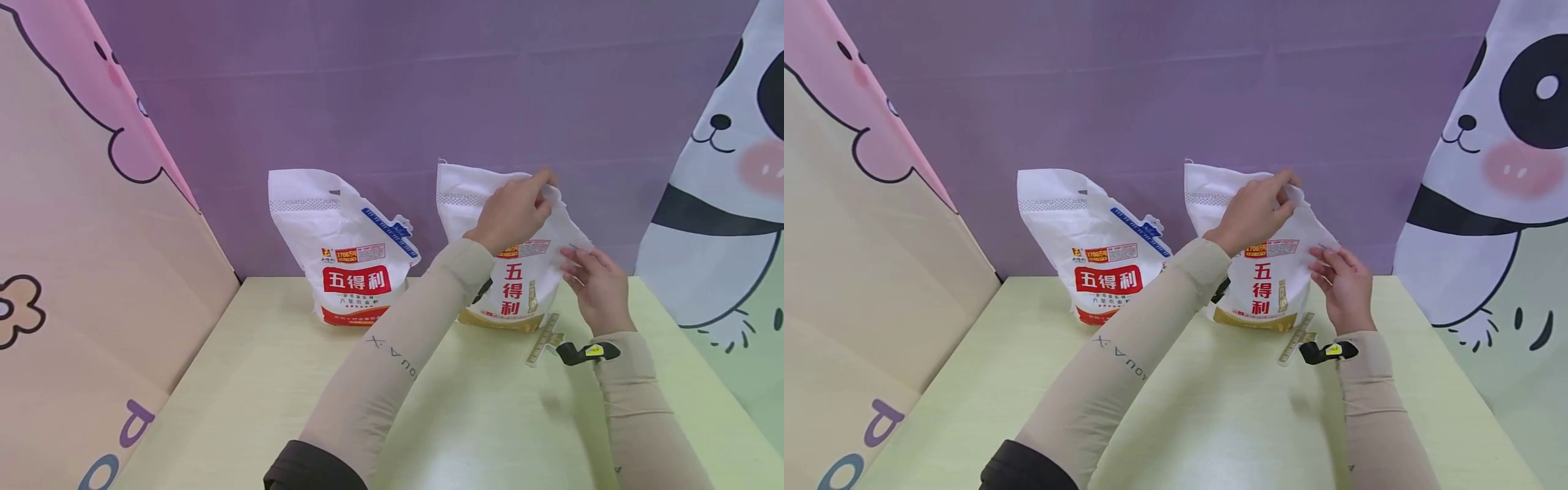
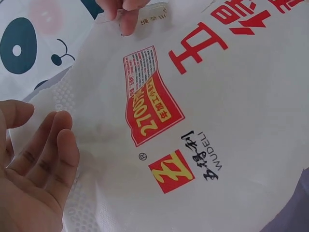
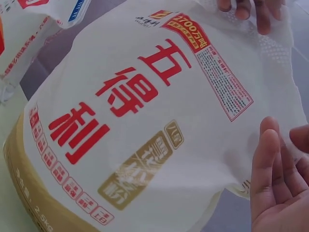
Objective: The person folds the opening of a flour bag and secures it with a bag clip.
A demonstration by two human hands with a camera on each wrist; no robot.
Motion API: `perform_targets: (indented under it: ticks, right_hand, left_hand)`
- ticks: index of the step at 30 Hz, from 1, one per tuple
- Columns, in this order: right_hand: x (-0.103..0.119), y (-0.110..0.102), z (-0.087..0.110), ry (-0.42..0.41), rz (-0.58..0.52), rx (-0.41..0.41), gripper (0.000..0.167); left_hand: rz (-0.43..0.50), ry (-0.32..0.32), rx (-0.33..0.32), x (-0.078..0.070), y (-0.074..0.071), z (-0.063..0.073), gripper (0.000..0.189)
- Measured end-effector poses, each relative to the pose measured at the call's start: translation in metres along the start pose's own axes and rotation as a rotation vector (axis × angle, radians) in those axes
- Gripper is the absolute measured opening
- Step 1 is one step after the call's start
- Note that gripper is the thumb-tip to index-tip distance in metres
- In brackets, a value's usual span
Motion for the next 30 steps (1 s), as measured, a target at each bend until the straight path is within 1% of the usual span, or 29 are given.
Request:
perform_targets:
  ticks: [4,7,10,12,16,19,24,30]
  right_hand:
    - [0.000,0.003,0.001,0.046,-0.108,0.057,0.009]
    - [-0.001,0.005,0.001,0.077,-0.204,0.089,0.012]
    - [-0.002,0.005,0.000,0.100,-0.287,0.105,0.016]
    - [-0.003,0.004,0.000,0.106,-0.314,0.098,0.018]
    - [-0.004,0.002,-0.001,0.109,-0.333,0.076,0.017]
    - [-0.005,0.002,-0.002,0.114,-0.340,0.065,0.011]
    - [-0.006,0.003,-0.003,0.130,-0.322,0.047,0.003]
    - [-0.007,0.001,-0.003,0.132,-0.309,0.024,0.009]
  left_hand:
    - [0.021,-0.017,-0.016,0.002,-0.002,0.000,0.021]
    - [0.039,-0.018,-0.030,0.004,-0.003,-0.001,0.016]
    - [0.057,-0.026,-0.040,0.006,-0.004,-0.001,0.013]
    - [0.062,-0.030,-0.042,0.006,-0.004,-0.001,0.016]
    - [0.056,-0.022,-0.049,0.007,-0.004,-0.001,0.021]
    - [0.046,-0.018,-0.058,0.008,-0.005,0.000,0.021]
    - [0.032,-0.024,-0.069,0.010,-0.006,0.000,0.020]
    - [0.024,-0.024,-0.077,0.010,-0.005,0.000,0.019]
Point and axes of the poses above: each hand's wrist, its own z-axis away from the middle knuckle, its own y-axis out of the palm, x = y × z, the point moved 7 cm from there along -z, towards the middle knuckle, and after that the axes turned 12 degrees about y, right-handed, at the moved point
